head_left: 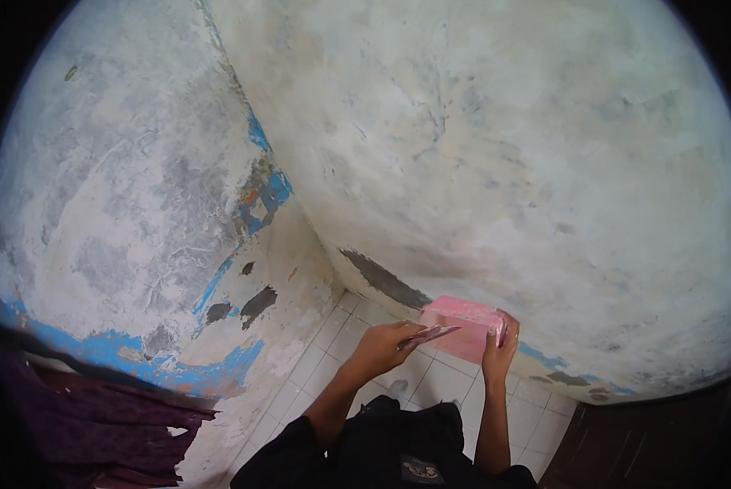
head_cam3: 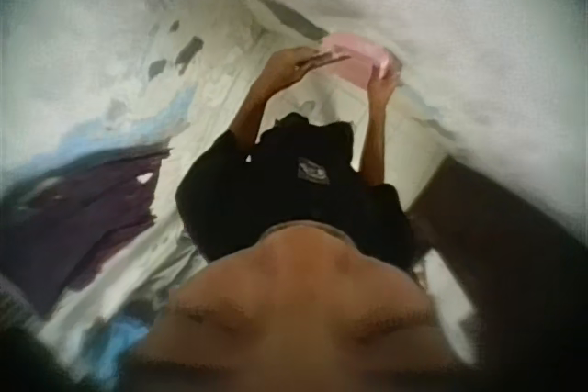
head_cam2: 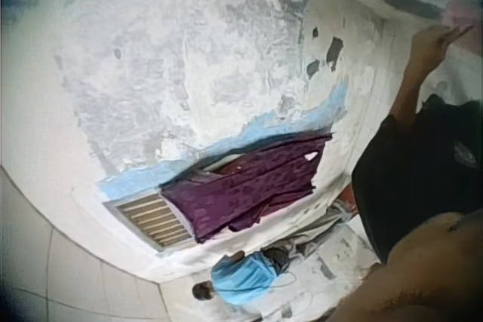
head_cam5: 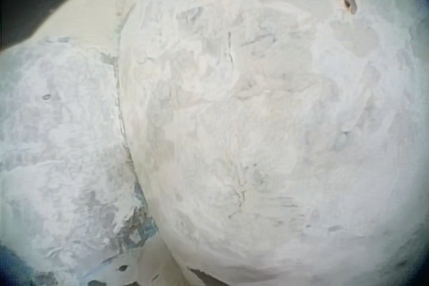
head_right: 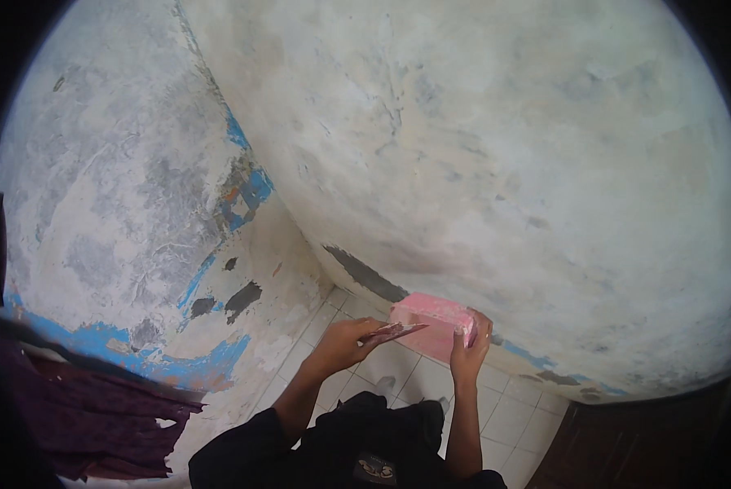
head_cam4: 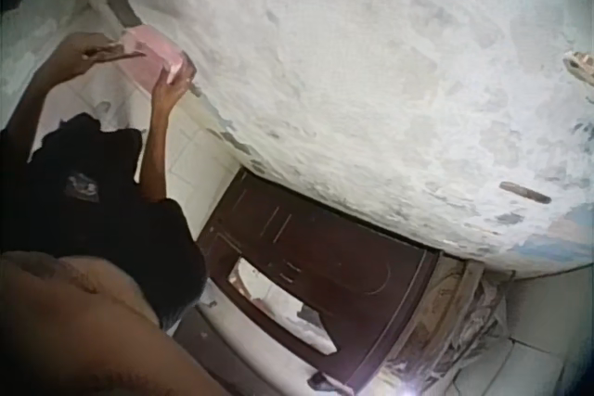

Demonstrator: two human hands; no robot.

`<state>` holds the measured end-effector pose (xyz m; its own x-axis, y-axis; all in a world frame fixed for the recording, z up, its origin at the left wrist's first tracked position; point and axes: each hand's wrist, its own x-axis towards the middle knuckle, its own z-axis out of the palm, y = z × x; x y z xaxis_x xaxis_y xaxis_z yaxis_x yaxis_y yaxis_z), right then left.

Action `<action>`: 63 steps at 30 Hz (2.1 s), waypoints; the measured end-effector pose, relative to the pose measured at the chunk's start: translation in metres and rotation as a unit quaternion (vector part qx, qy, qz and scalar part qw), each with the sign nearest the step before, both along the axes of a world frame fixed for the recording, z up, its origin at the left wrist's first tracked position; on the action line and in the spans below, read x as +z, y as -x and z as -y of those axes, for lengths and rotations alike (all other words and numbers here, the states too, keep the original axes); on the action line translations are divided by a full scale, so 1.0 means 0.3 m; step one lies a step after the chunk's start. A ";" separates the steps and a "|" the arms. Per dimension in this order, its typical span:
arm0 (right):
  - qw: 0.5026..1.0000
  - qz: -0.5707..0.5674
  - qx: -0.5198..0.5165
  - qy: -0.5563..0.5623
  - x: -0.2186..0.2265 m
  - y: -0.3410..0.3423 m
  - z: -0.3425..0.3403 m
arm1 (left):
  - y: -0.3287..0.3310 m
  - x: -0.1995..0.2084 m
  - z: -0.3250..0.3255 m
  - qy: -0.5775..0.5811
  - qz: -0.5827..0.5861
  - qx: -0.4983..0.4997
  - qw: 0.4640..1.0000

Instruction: The person applies wall putty to a damaged wall using a putty knife, scraping the putty from a tray onto the wall.

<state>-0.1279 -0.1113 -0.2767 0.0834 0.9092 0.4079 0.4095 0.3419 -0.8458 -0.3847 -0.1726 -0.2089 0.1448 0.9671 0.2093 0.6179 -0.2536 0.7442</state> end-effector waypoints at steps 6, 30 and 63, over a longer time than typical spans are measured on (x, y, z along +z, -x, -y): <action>0.999 -0.031 -0.029 -0.015 0.032 0.040 0.002 | 0.033 -0.056 -0.076 -0.060 0.014 -0.062 0.996; 0.996 -0.030 -0.058 -0.059 0.133 0.227 0.041 | -0.048 -0.074 -0.148 0.045 -0.121 0.040 0.991; 0.993 -0.087 -0.066 -0.044 0.145 0.238 0.057 | 0.038 -0.006 -0.162 0.045 0.035 -0.074 0.996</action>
